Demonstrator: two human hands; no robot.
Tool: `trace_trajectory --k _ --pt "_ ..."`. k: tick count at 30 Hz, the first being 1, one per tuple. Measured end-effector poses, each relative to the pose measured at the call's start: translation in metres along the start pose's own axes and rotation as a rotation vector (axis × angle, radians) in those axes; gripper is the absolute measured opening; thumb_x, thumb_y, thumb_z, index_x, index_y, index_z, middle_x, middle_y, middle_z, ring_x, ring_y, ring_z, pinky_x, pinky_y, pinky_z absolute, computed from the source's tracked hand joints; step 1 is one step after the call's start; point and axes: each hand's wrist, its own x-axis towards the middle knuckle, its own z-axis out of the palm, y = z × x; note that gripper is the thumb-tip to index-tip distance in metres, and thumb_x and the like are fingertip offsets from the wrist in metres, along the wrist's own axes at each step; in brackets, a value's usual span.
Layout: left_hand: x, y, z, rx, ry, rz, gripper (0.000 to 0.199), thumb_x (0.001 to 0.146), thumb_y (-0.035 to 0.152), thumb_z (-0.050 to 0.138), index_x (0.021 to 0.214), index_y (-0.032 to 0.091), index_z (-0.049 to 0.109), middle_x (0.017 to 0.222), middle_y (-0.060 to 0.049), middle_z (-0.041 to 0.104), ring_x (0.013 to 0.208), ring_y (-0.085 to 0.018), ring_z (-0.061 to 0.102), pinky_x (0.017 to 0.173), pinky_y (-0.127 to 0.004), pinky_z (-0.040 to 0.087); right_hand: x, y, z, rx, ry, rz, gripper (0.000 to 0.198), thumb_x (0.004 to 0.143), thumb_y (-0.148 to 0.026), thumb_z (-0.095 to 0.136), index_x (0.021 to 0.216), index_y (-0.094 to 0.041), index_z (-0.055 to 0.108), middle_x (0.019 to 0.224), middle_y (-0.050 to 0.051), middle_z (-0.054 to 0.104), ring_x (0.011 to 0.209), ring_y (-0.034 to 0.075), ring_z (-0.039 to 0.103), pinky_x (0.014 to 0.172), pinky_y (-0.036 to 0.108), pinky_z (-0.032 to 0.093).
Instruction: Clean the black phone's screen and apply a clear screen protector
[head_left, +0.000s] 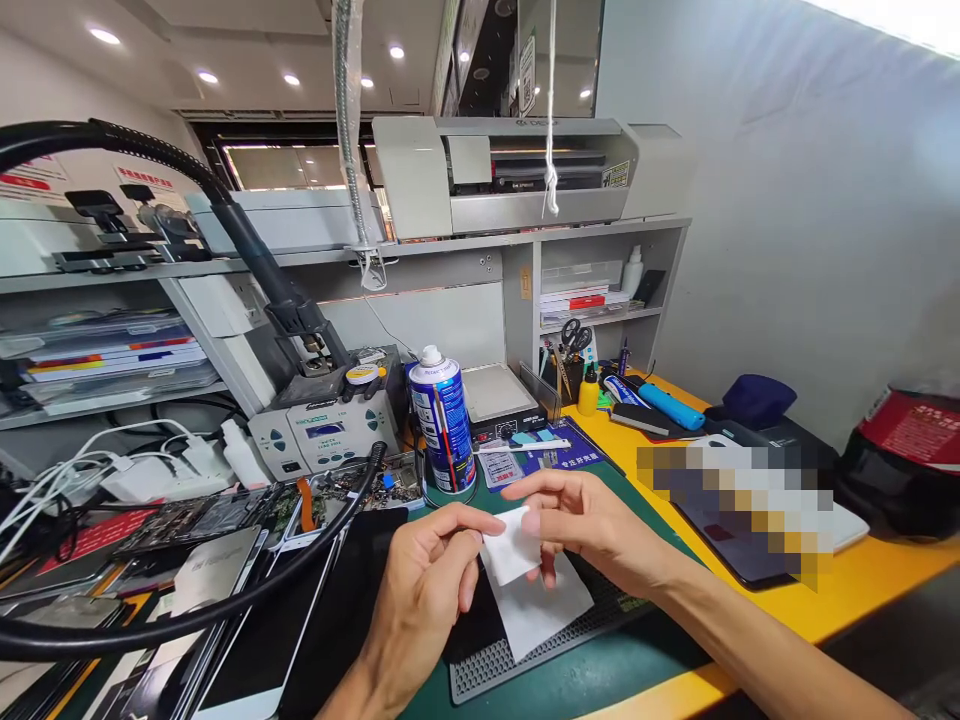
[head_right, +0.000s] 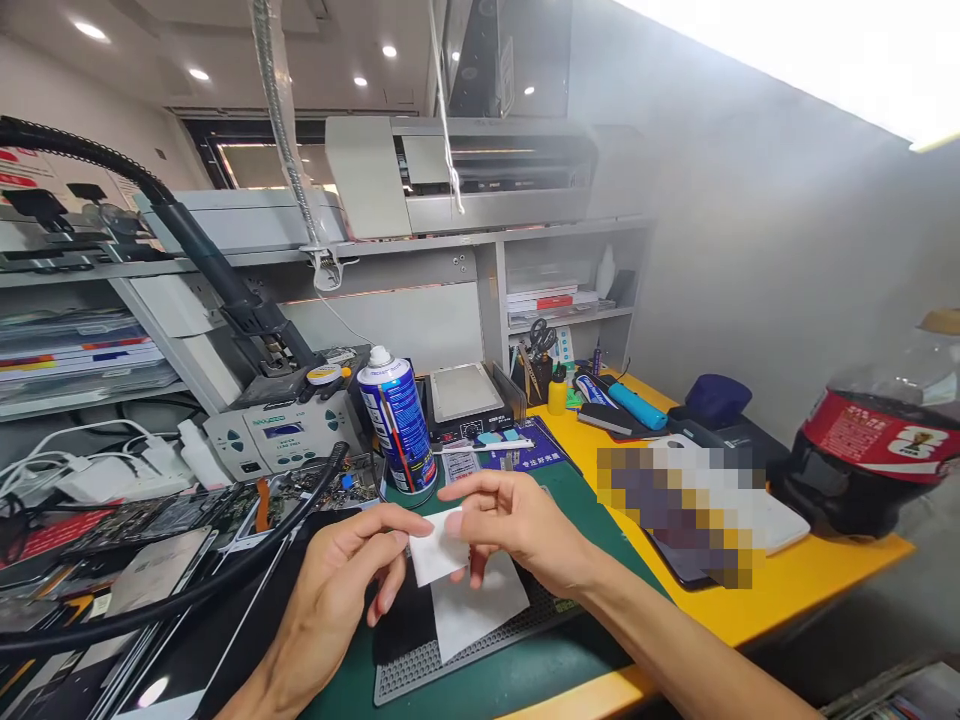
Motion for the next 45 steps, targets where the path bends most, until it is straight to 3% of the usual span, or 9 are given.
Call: trace_trajectory --k 9,14,19,23,27,32,35,40,45 --pt "0.000 -0.006 0.006 0.104 -0.100 0.022 0.042 0.084 0.050 0.067 0.109 0.016 0.064 0.053 0.010 0.033 0.050 -0.010 0.027 0.049 -0.023 0.021 0.001 -0.001 0.004 -0.123 0.038 -0.001 0.042 0.076 -0.044 0.082 0.101 -0.012 0.073 0.069 0.003 0.070 0.057 0.014 0.065 0.054 0.025 0.052" --pt "0.008 -0.028 0.010 0.125 -0.008 0.036 0.049 0.080 0.057 0.066 0.108 0.017 0.064 0.052 0.011 0.028 0.048 -0.009 0.019 0.047 -0.023 0.014 0.002 0.000 0.000 -0.258 0.046 0.052 0.050 0.067 -0.043 0.086 0.105 -0.012 0.075 0.066 0.001 0.067 0.055 0.013 0.061 0.056 0.026 0.049" --pt "0.011 -0.039 0.016 0.275 0.115 0.096 0.046 0.079 0.059 0.065 0.101 0.019 0.068 0.052 0.010 0.026 0.050 -0.010 0.022 0.051 -0.023 0.015 -0.007 -0.003 0.004 -0.547 0.162 0.016 0.027 0.075 -0.032 0.078 0.097 -0.016 0.078 0.064 -0.002 0.060 0.058 0.011 0.053 0.052 0.023 0.039" --pt "0.007 -0.035 0.022 0.215 0.139 0.089 0.047 0.077 0.064 0.066 0.093 0.020 0.067 0.053 0.009 0.027 0.049 -0.011 0.024 0.051 -0.023 0.016 -0.019 -0.016 0.007 -0.763 0.222 -0.030 0.010 0.075 -0.028 0.079 0.081 -0.020 0.080 0.071 0.000 0.063 0.077 0.016 0.057 0.062 0.024 0.041" --pt "0.004 -0.030 0.021 0.183 0.150 0.128 0.048 0.076 0.063 0.071 0.100 0.022 0.064 0.053 0.009 0.034 0.047 -0.012 0.031 0.048 -0.023 0.021 -0.017 -0.053 -0.035 -0.829 0.235 0.121 0.009 0.085 -0.024 0.072 0.082 -0.016 0.075 0.073 0.000 0.069 0.068 0.015 0.064 0.061 0.025 0.050" --pt "0.004 -0.019 0.007 0.214 0.148 0.176 0.051 0.077 0.064 0.070 0.107 0.023 0.062 0.054 0.009 0.037 0.048 -0.013 0.037 0.046 -0.023 0.028 0.000 -0.115 -0.130 -1.023 0.654 0.313 0.025 0.099 -0.036 0.064 0.109 -0.013 0.066 0.102 0.006 0.068 0.084 0.017 0.067 0.074 0.033 0.058" --pt "0.006 -0.009 -0.001 0.263 0.189 0.199 0.046 0.079 0.062 0.068 0.103 0.023 0.064 0.055 0.007 0.039 0.049 -0.014 0.040 0.046 -0.024 0.030 0.008 -0.130 -0.161 -1.112 0.795 0.402 0.028 0.099 -0.035 0.064 0.118 -0.014 0.064 0.113 0.008 0.067 0.093 0.020 0.067 0.079 0.037 0.059" --pt "0.009 0.005 -0.011 0.530 0.146 0.181 0.032 0.084 0.051 0.057 0.092 0.023 0.069 0.051 0.006 0.038 0.048 -0.017 0.041 0.050 -0.028 0.032 0.018 -0.123 -0.166 -1.270 0.875 0.377 0.032 0.098 -0.035 0.066 0.121 -0.013 0.063 0.121 0.010 0.065 0.102 0.023 0.066 0.087 0.041 0.058" --pt "0.008 0.002 -0.019 0.859 -0.075 0.224 0.027 0.092 0.037 0.049 0.094 0.024 0.073 0.086 -0.004 0.070 0.078 -0.024 0.063 0.068 -0.032 0.042 0.012 -0.102 -0.140 -1.357 0.718 0.247 0.029 0.100 -0.039 0.062 0.117 -0.015 0.065 0.120 0.010 0.066 0.102 0.022 0.066 0.088 0.041 0.055"
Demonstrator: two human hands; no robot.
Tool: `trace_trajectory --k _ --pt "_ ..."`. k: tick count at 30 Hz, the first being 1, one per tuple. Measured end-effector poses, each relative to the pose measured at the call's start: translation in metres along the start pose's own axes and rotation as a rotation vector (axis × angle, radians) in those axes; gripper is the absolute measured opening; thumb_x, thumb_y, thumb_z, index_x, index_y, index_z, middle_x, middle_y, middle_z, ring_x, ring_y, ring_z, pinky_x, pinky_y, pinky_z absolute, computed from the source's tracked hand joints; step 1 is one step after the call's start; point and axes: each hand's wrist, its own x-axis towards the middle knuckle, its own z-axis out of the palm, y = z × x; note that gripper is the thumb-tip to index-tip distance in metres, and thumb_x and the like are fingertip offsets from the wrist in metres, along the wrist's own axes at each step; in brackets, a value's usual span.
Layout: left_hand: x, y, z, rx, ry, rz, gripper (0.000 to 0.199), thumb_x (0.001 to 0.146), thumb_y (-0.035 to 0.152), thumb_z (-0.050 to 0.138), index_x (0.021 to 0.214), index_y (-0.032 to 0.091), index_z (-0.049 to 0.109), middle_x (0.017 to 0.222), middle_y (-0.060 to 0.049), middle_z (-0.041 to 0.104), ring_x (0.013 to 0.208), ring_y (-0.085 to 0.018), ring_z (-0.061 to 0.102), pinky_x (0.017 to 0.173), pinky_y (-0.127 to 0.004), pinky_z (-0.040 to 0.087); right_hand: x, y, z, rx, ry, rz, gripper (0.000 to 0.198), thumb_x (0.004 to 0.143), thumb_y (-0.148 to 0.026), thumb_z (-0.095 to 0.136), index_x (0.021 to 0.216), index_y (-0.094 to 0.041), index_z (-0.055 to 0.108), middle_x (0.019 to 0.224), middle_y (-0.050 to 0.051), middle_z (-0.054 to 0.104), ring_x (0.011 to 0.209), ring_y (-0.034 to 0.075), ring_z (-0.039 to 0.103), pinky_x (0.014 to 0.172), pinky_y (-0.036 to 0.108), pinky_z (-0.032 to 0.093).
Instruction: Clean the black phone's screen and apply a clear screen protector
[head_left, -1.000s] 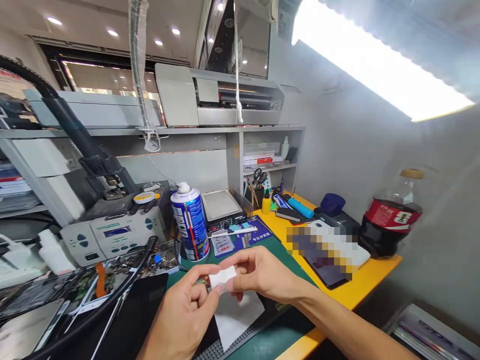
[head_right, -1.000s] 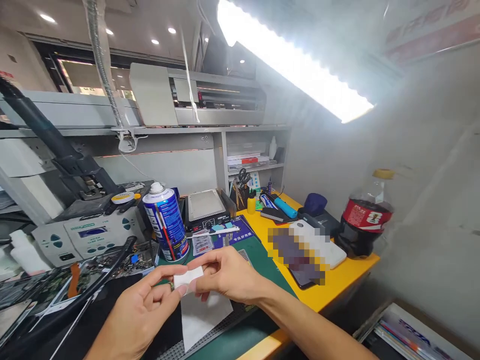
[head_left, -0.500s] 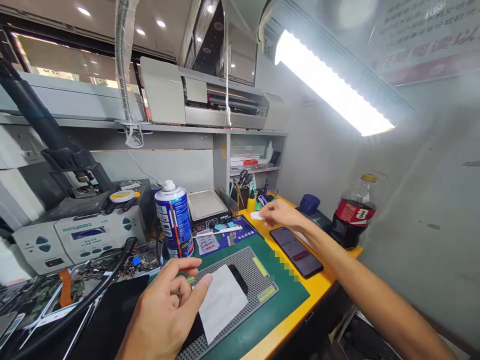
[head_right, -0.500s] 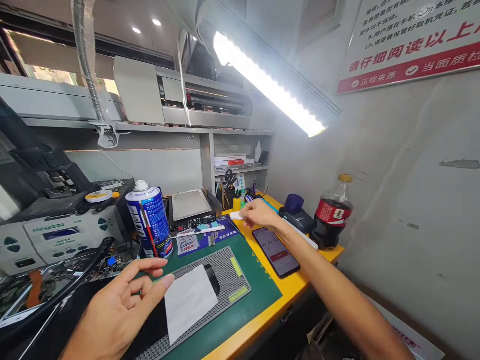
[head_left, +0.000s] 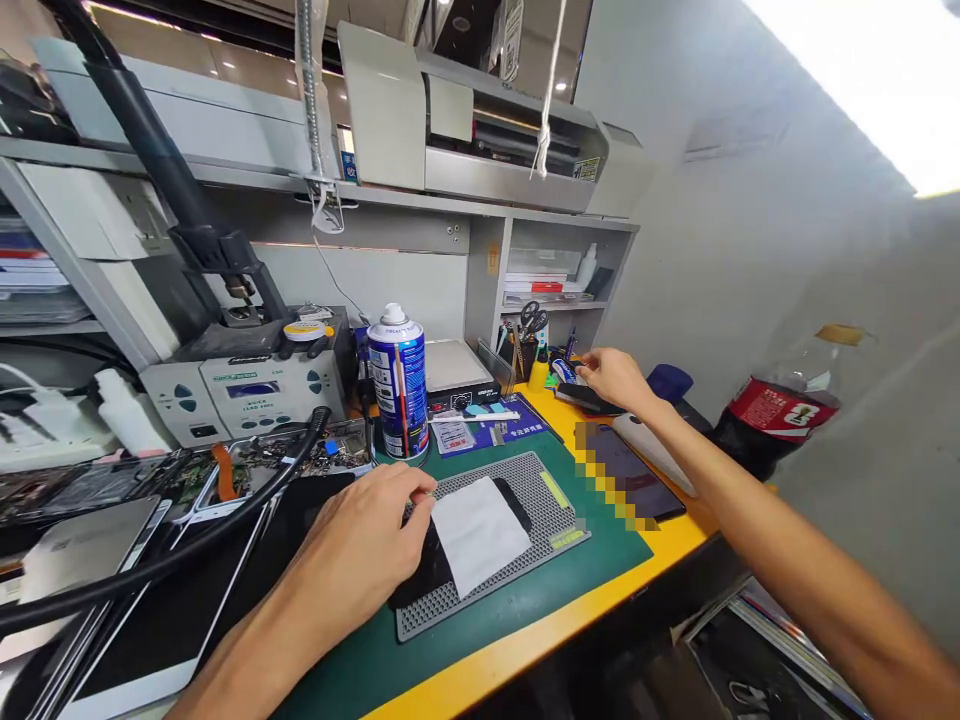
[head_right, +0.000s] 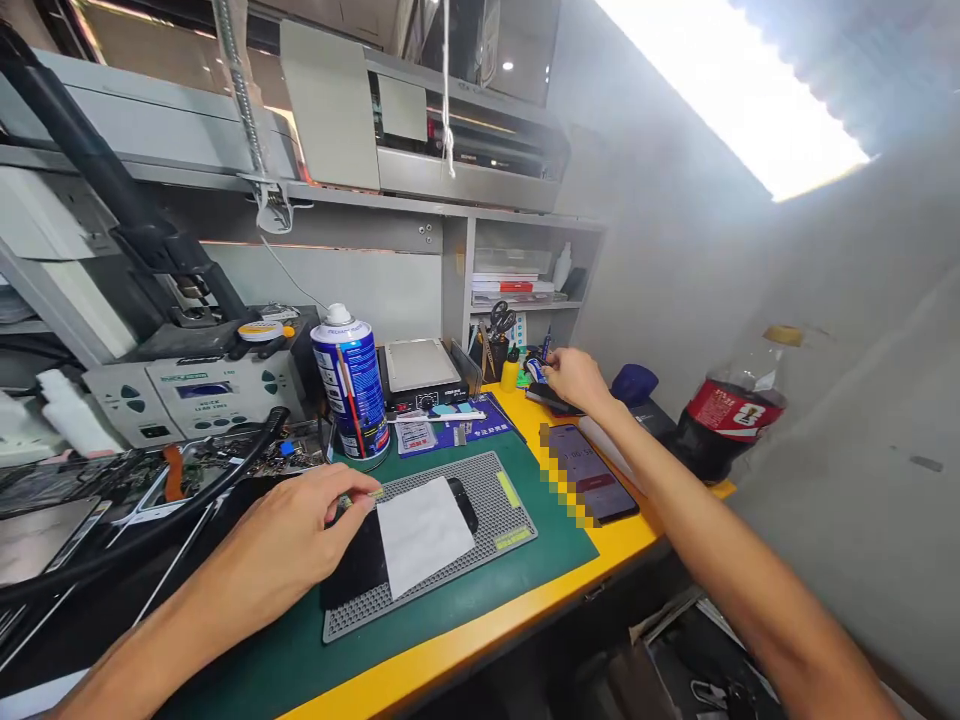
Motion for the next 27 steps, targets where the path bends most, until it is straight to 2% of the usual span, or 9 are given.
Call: trace_trajectory --k 2,4,7,10,13,19,22,27 --pt "-0.002 -0.002 0.003 0.085 -0.083 0.061 0.029 0.096 0.033 0.045 0.097 0.024 0.072 0.100 -0.006 0.072 0.094 -0.026 0.065 0.078 -0.035 0.045 -0.021 -0.009 0.012 0.034 -0.153 -0.113 0.030 0.098 -0.042 0.063 0.105 -0.014 0.069 0.105 0.006 0.070 0.089 0.020 0.067 0.079 0.035 0.056" --pt "-0.003 -0.003 0.007 0.162 -0.128 0.083 0.030 0.098 0.029 0.041 0.099 0.023 0.070 0.102 -0.006 0.071 0.099 -0.026 0.064 0.082 -0.038 0.045 -0.044 -0.022 0.028 0.075 -0.327 -0.229 0.031 0.093 -0.044 0.065 0.092 -0.015 0.075 0.088 0.004 0.071 0.076 0.017 0.064 0.067 0.029 0.051" --pt "-0.002 -0.005 0.015 0.227 -0.118 0.085 0.031 0.099 0.028 0.039 0.102 0.020 0.069 0.102 -0.008 0.069 0.100 -0.028 0.061 0.082 -0.040 0.045 -0.065 -0.042 0.054 0.117 -0.488 -0.366 0.028 0.087 -0.045 0.069 0.092 -0.019 0.079 0.081 0.000 0.071 0.073 0.016 0.060 0.063 0.026 0.044" --pt "0.001 -0.008 0.023 0.277 -0.096 0.087 0.031 0.099 0.029 0.041 0.104 0.016 0.069 0.102 -0.012 0.066 0.104 -0.032 0.056 0.086 -0.045 0.042 -0.065 -0.057 0.075 0.144 -0.596 -0.431 0.033 0.080 -0.048 0.075 0.095 -0.018 0.078 0.079 0.000 0.070 0.069 0.015 0.057 0.059 0.026 0.040" --pt "0.004 -0.009 0.029 0.316 -0.086 0.094 0.030 0.099 0.031 0.043 0.101 0.015 0.069 0.101 -0.014 0.064 0.104 -0.035 0.054 0.086 -0.049 0.039 -0.054 -0.062 0.086 0.174 -0.669 -0.461 0.034 0.075 -0.048 0.079 0.089 -0.017 0.078 0.076 0.000 0.068 0.067 0.014 0.055 0.057 0.025 0.039" --pt "0.006 -0.010 0.033 0.298 -0.099 0.043 0.025 0.097 0.023 0.041 0.087 0.020 0.063 0.091 -0.009 0.064 0.095 -0.031 0.056 0.080 -0.045 0.038 -0.050 -0.060 0.094 0.253 -0.702 -0.488 0.014 0.076 -0.029 0.074 0.078 -0.015 0.073 0.071 -0.001 0.067 0.064 0.013 0.055 0.059 0.024 0.040" --pt "0.008 -0.008 0.031 0.275 -0.094 0.013 0.024 0.097 0.020 0.039 0.084 0.021 0.060 0.089 -0.008 0.063 0.094 -0.030 0.056 0.080 -0.044 0.038 -0.055 -0.060 0.096 0.312 -0.653 -0.503 0.007 0.076 -0.022 0.070 0.074 -0.015 0.071 0.070 -0.002 0.066 0.064 0.012 0.054 0.060 0.023 0.041" --pt "0.011 -0.006 0.022 0.190 -0.062 -0.038 0.017 0.097 0.023 0.042 0.091 0.022 0.058 0.093 -0.005 0.063 0.094 -0.026 0.057 0.082 -0.041 0.042 -0.061 -0.056 0.095 0.425 -0.541 -0.572 0.008 0.083 -0.021 0.063 0.084 -0.017 0.070 0.079 -0.001 0.068 0.069 0.013 0.057 0.062 0.023 0.043"
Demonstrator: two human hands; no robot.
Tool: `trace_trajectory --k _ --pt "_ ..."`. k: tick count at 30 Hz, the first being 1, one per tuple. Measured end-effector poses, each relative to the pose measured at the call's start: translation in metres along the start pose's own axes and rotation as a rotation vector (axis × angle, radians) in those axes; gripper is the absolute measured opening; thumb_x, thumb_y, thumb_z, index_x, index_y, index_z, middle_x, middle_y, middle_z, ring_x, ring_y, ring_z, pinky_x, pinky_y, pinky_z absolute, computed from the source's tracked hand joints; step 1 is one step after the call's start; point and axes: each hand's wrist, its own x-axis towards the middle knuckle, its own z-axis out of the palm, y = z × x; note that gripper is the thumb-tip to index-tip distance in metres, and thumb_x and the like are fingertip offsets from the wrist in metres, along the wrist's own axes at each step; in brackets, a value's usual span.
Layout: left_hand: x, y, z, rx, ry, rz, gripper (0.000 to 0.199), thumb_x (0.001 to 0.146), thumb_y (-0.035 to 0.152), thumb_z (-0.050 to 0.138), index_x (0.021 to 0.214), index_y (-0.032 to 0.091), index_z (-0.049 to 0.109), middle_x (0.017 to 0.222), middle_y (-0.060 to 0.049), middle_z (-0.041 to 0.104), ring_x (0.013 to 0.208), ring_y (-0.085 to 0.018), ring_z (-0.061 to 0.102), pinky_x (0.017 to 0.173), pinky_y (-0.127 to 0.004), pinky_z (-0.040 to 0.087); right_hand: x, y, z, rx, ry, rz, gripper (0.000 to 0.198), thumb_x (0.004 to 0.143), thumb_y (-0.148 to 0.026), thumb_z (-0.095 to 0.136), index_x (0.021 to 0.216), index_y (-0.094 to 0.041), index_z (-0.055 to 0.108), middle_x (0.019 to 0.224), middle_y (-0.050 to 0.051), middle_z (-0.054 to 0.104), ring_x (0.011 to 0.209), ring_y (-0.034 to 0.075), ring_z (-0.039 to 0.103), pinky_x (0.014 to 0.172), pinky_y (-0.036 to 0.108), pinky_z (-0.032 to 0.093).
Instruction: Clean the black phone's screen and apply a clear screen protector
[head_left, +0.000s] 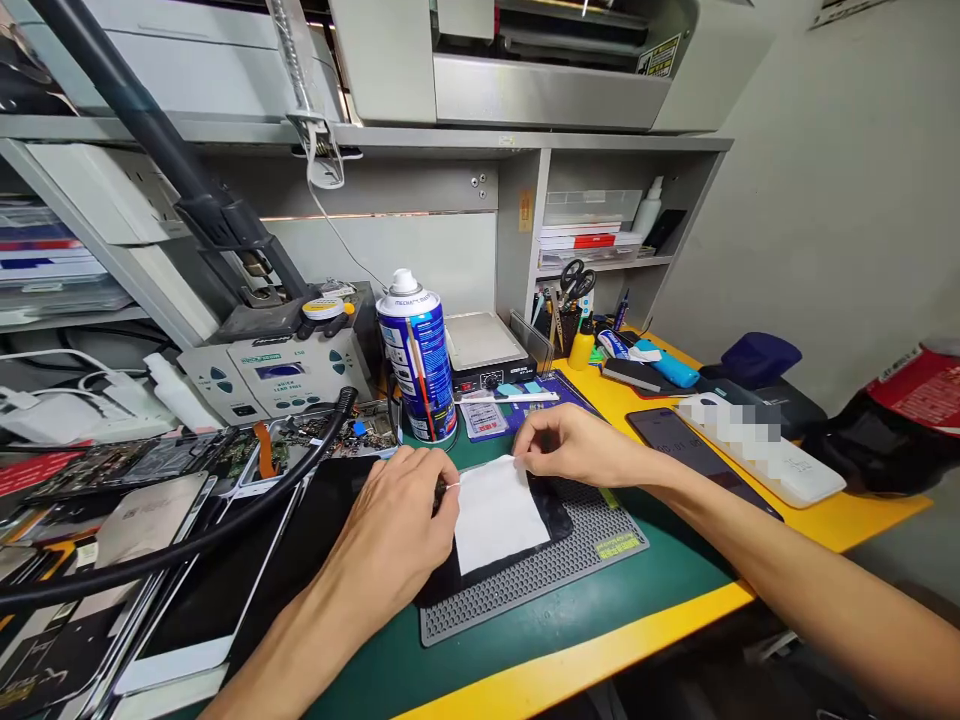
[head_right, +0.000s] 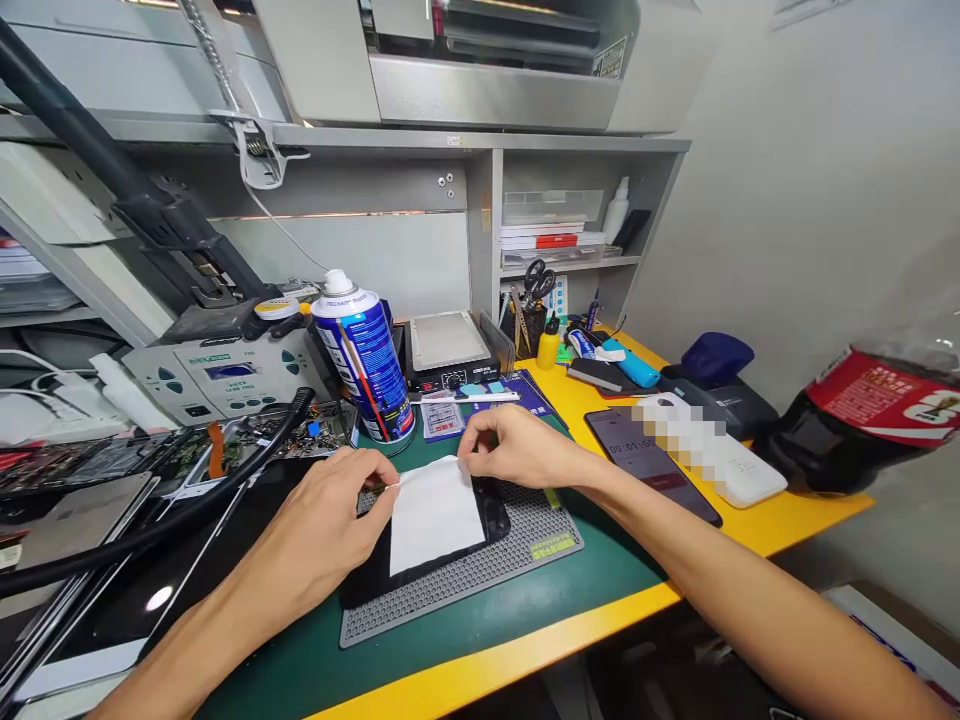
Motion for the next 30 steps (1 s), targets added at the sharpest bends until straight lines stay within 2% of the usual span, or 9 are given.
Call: trace_trajectory --k 5,9,13,15,17,20,22,26,30 --pt "-0.007 -0.005 -0.006 -0.125 -0.041 0.063 0.009 0.096 0.024 0.045 0.097 0.024 0.054 0.099 -0.003 0.060 0.095 -0.024 0.055 0.085 -0.040 0.043 -0.013 -0.005 0.001 -0.012 0.014 -0.127 0.004 0.085 -0.018 0.065 0.084 -0.019 0.069 0.093 0.001 0.071 0.083 0.015 0.062 0.073 0.025 0.046" --pt "-0.015 -0.008 -0.010 -0.149 -0.173 0.213 0.024 0.096 0.019 0.044 0.117 0.028 0.052 0.107 -0.003 0.057 0.101 -0.024 0.051 0.087 -0.041 0.042 -0.022 -0.013 0.002 -0.062 -0.065 -0.190 0.009 0.080 -0.011 0.069 0.081 -0.020 0.071 0.097 0.001 0.070 0.091 0.015 0.062 0.081 0.025 0.044" --pt "-0.019 -0.005 -0.014 -0.089 -0.252 0.310 0.019 0.093 0.012 0.043 0.097 0.026 0.057 0.097 -0.001 0.058 0.093 -0.022 0.050 0.082 -0.039 0.039 -0.029 -0.019 0.000 -0.145 -0.173 -0.201 0.013 0.080 -0.007 0.069 0.082 -0.020 0.071 0.097 0.001 0.069 0.095 0.016 0.061 0.087 0.026 0.044" --pt "-0.021 -0.002 -0.017 -0.079 -0.270 0.335 0.017 0.088 0.010 0.047 0.090 0.024 0.057 0.095 0.000 0.058 0.091 -0.021 0.050 0.082 -0.039 0.039 -0.030 -0.021 -0.002 -0.178 -0.224 -0.182 0.009 0.080 -0.012 0.073 0.084 -0.020 0.071 0.096 0.000 0.068 0.097 0.017 0.061 0.087 0.026 0.044" --pt "-0.022 -0.001 -0.020 -0.085 -0.280 0.345 0.017 0.082 0.008 0.052 0.087 0.024 0.057 0.096 0.000 0.059 0.092 -0.021 0.050 0.084 -0.039 0.039 -0.031 -0.022 -0.006 -0.181 -0.258 -0.160 0.009 0.079 -0.020 0.078 0.085 -0.020 0.072 0.094 0.000 0.068 0.091 0.016 0.061 0.080 0.026 0.044" --pt "-0.022 -0.002 -0.023 -0.096 -0.259 0.343 0.021 0.080 0.007 0.050 0.086 0.024 0.060 0.097 0.000 0.060 0.094 -0.021 0.052 0.087 -0.039 0.041 -0.032 -0.024 -0.009 -0.136 -0.227 -0.164 0.004 0.084 -0.022 0.073 0.081 -0.018 0.072 0.085 0.001 0.069 0.078 0.015 0.060 0.069 0.026 0.044" --pt "-0.021 -0.003 -0.024 -0.078 -0.223 0.347 0.025 0.082 0.007 0.047 0.086 0.025 0.064 0.098 -0.002 0.063 0.096 -0.023 0.053 0.091 -0.041 0.042 -0.033 -0.027 -0.006 -0.129 -0.140 -0.219 0.011 0.088 -0.017 0.064 0.082 -0.018 0.073 0.085 0.003 0.070 0.080 0.016 0.062 0.074 0.029 0.047" --pt "-0.020 -0.004 -0.025 -0.050 -0.195 0.368 0.030 0.083 0.008 0.047 0.086 0.025 0.071 0.099 -0.005 0.067 0.099 -0.025 0.056 0.095 -0.042 0.045 -0.047 -0.038 0.021 -0.319 0.024 -0.352 0.025 0.092 -0.020 0.055 0.109 -0.020 0.074 0.108 0.008 0.072 0.102 0.025 0.061 0.096 0.041 0.048" --pt "-0.019 -0.008 -0.029 -0.039 -0.106 0.343 0.032 0.088 0.008 0.042 0.093 0.023 0.071 0.100 -0.006 0.068 0.100 -0.024 0.057 0.095 -0.042 0.047 -0.073 -0.049 0.062 -0.633 0.057 -0.313 0.048 0.097 -0.036 0.052 0.143 -0.022 0.057 0.139 0.012 0.062 0.128 0.036 0.051 0.108 0.056 0.041"
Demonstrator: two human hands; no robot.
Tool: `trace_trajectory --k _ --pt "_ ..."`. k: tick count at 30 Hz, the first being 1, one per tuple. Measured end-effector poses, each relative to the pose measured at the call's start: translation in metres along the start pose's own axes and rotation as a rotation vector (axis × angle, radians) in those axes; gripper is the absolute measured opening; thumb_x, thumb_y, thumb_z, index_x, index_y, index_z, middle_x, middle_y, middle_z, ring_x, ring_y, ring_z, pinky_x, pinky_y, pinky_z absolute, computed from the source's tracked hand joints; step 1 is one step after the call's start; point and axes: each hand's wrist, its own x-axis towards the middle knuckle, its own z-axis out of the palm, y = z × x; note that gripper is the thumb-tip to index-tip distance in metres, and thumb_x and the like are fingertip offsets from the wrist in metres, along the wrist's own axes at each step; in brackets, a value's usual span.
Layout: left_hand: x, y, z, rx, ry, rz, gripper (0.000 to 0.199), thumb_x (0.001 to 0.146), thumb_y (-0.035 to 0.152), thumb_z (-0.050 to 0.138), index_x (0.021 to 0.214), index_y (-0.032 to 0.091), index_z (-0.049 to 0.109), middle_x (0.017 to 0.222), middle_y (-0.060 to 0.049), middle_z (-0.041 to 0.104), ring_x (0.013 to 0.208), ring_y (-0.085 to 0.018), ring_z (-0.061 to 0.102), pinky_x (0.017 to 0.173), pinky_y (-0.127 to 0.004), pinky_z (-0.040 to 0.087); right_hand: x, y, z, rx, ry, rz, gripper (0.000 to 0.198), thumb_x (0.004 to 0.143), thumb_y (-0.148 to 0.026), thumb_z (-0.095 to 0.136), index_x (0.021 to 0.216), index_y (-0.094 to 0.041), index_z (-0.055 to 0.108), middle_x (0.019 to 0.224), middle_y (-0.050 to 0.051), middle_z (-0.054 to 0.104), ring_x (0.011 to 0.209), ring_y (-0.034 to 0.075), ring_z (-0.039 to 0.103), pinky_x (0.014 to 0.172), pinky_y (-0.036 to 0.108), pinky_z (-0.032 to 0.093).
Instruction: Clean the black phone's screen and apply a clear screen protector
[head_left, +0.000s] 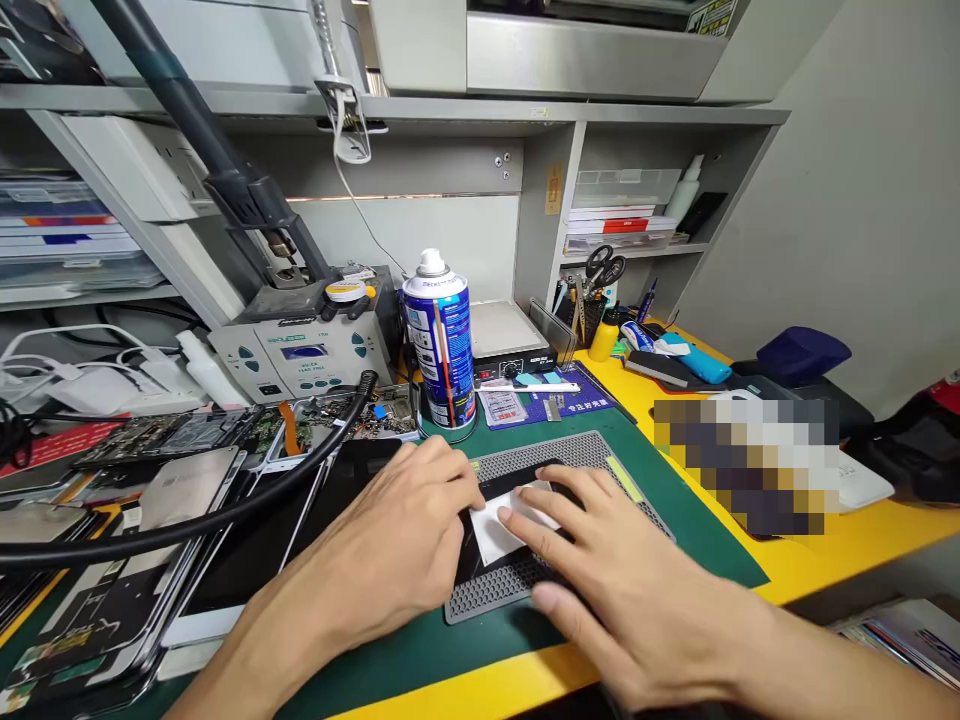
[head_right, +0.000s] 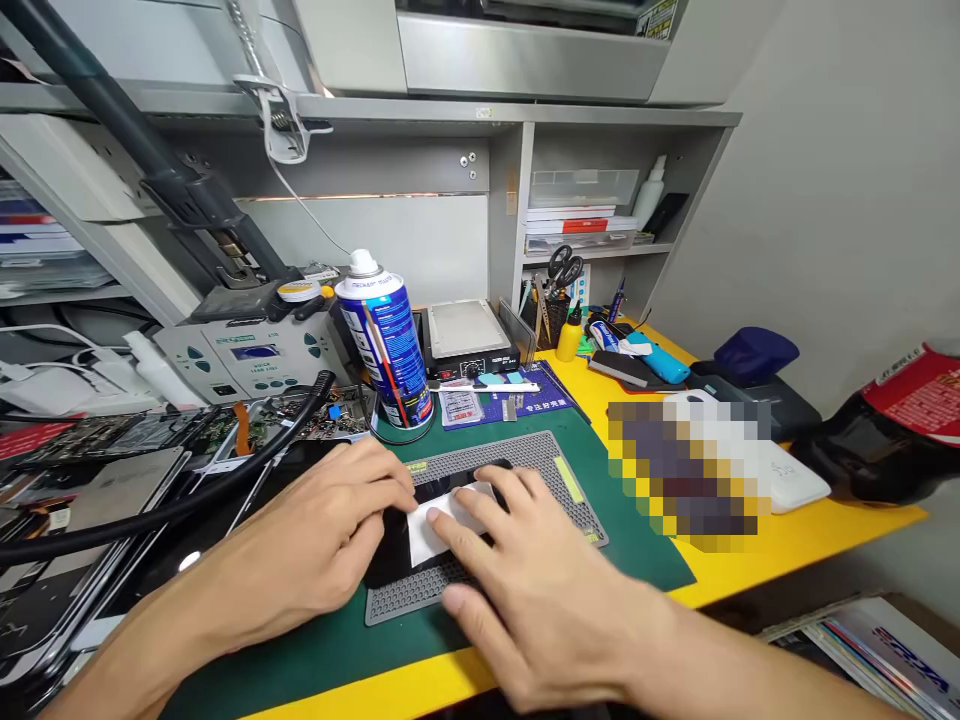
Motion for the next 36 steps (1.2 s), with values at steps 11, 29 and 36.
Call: trace_trajectory --k 11,29,36 --pt "-0.040 -0.020 0.009 0.077 -0.068 -0.010 0.065 0.086 0.047 0.066 0.142 0.018 0.053 0.148 -0.013 0.055 0.138 -0.033 0.047 0.117 -0.055 0.039 -0.021 -0.032 0.031 -0.297 0.001 0.124 0.068 0.099 -0.047 0.049 0.159 -0.019 0.034 0.163 0.018 0.028 0.150 0.049 0.020 0.108 0.079 0.031" --pt "-0.045 -0.035 0.038 0.246 0.112 0.038 0.058 0.092 0.043 0.055 0.141 0.012 0.058 0.141 -0.016 0.063 0.133 -0.036 0.057 0.114 -0.060 0.044 0.003 -0.073 0.080 -0.231 0.097 0.210 0.085 0.097 -0.068 0.039 0.151 -0.002 0.044 0.157 0.021 0.033 0.147 0.042 0.032 0.117 0.065 0.035" --pt "-0.042 -0.031 0.035 0.225 0.121 0.021 0.058 0.089 0.045 0.058 0.139 0.014 0.061 0.138 -0.016 0.065 0.131 -0.038 0.058 0.114 -0.062 0.043 -0.032 -0.048 0.048 -0.327 0.043 0.425 0.070 0.103 -0.050 0.041 0.158 -0.007 0.032 0.162 0.016 0.027 0.151 0.040 0.023 0.119 0.071 0.023"
